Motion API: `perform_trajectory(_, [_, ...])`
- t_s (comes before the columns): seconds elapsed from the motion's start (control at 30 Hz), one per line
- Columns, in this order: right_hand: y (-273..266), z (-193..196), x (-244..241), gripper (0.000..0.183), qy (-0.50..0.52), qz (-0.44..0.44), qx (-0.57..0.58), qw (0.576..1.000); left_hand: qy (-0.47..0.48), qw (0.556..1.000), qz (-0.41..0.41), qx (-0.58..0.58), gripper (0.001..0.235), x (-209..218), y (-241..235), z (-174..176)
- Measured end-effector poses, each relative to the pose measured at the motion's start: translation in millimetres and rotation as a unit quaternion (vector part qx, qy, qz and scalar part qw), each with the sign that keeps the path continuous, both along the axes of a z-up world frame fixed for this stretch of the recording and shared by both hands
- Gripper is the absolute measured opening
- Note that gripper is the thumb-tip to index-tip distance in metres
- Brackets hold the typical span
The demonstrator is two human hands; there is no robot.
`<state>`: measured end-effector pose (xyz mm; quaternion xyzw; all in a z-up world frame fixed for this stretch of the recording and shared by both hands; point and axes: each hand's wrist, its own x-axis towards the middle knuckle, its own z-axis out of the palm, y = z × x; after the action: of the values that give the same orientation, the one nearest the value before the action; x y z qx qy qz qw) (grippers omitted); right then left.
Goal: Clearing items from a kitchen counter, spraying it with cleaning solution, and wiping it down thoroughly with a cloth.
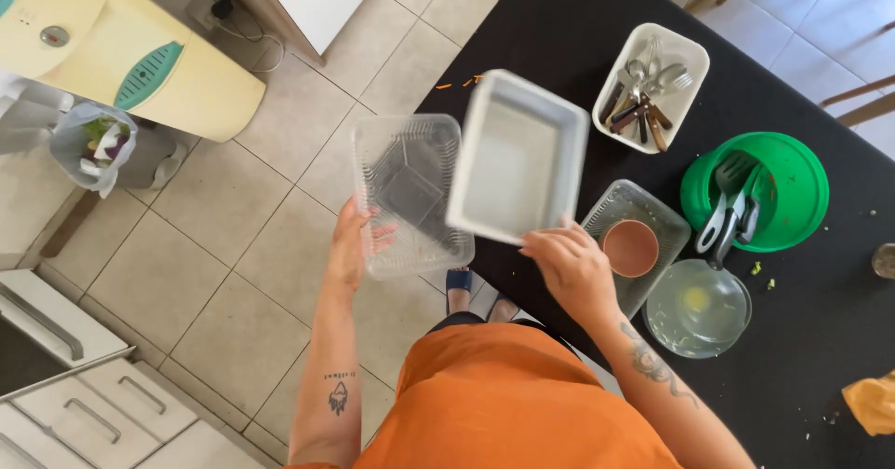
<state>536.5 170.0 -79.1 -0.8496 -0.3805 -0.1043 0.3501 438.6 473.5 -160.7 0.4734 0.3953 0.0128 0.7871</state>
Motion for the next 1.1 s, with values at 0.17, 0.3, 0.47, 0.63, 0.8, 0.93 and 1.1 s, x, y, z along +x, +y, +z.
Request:
perform_trajectory(0.17, [44.6, -4.7, -29.5, 0.023, -0.062, 0.101, 0.022, 0.993, -0.065, 0.998, -0.01, -0.02, 0.05, 6.4, -17.8, 16.2])
perform_trajectory(0.3, [58.0, -22.9, -42.6, 0.01, -0.105, 0.138, -0.016, 0.985, -0.077, 0.995, -0.013, -0.056, 0.049, -4.1, -25.6, 25.4])
perform_trajectory(0.47, [52.8, -33.8, -41.2, 0.011, -0.128, 0.167, -0.052, 0.976, -0.111, 0.984, -0.007, -0.137, 0.048, -11.3, -42.5, 7.6])
perform_trajectory(0.63, [56.3, -10.3, -28.0, 0.043, -0.125, 0.15, -0.029, 0.98, -0.149, 0.98, -0.008, -0.13, 0.046, -8.4, -44.7, -5.3])
perform_trajectory(0.8, [20.8, -16.5, 13.1, 0.035, 0.128, -0.114, 0.024, 0.985, -0.135, 0.981, 0.035, -0.133, 0.039, -17.9, -12.9, -25.4])
perform_trajectory(0.93, [-18.3, -104.5, 38.4, 0.075, 0.385, -0.305, -0.034, 0.87, -0.095, 0.992, 0.012, -0.083, 0.043, -25.8, 50.4, -88.1])
perform_trajectory(1.1, [-8.5, -193.4, 48.2, 0.059, 0.595, -0.348, 0.223, 0.689, -0.029, 0.997, -0.068, -0.006, 0.039, 3.6, 79.2, -116.5])
